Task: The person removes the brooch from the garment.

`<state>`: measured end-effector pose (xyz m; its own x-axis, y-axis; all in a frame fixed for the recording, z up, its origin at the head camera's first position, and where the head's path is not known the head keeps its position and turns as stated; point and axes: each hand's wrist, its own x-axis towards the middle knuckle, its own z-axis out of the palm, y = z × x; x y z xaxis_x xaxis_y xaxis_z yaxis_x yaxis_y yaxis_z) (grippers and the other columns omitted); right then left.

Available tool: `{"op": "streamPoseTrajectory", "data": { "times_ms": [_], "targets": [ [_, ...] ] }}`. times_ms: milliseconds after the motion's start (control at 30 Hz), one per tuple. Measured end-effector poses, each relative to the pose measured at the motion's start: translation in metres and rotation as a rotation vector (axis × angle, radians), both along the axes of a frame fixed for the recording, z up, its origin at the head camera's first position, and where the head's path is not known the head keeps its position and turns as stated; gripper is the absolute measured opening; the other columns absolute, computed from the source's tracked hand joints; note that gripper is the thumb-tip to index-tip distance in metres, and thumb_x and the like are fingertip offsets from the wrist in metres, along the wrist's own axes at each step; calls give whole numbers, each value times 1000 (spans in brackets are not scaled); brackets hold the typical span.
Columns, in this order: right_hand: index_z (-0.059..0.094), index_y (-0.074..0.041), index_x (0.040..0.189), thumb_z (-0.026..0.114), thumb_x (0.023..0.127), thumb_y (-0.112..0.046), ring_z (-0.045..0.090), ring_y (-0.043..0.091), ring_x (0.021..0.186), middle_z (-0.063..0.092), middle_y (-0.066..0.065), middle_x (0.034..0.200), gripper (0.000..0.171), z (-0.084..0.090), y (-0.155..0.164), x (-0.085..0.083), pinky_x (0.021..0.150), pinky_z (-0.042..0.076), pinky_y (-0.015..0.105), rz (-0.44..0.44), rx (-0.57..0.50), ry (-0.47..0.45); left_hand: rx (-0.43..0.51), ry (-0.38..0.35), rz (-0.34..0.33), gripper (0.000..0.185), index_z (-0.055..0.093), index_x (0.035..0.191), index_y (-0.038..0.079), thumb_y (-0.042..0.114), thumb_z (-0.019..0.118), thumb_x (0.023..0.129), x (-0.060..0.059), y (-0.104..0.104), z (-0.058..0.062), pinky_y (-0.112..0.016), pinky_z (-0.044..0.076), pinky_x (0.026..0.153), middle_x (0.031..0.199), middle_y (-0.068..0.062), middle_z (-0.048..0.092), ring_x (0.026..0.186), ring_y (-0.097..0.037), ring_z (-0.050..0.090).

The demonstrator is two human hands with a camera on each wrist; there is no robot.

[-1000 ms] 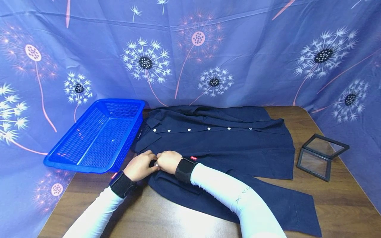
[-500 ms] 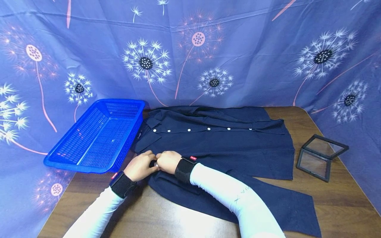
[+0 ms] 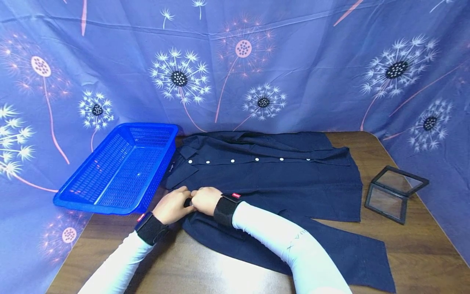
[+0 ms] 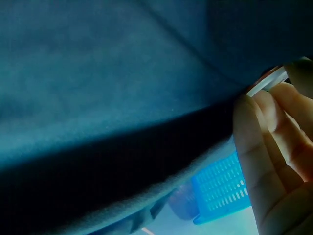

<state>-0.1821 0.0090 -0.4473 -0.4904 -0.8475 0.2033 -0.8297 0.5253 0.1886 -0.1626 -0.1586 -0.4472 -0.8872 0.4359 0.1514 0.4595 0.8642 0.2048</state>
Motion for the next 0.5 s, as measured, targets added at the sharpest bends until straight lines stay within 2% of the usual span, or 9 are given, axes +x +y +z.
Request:
{"op": "streamPoseTrajectory", "data": {
  "times_ms": [500],
  "targets": [
    [72,-22,81,73,82,-33,66,12,73,66,-7,87,11,1,-2,2,62,55,28,-38,33,34,17,-6,4,20,69,80,9,25,81,75,0,1,0,-31,40,55,71,2,51,62,-13,52]
  ]
}}
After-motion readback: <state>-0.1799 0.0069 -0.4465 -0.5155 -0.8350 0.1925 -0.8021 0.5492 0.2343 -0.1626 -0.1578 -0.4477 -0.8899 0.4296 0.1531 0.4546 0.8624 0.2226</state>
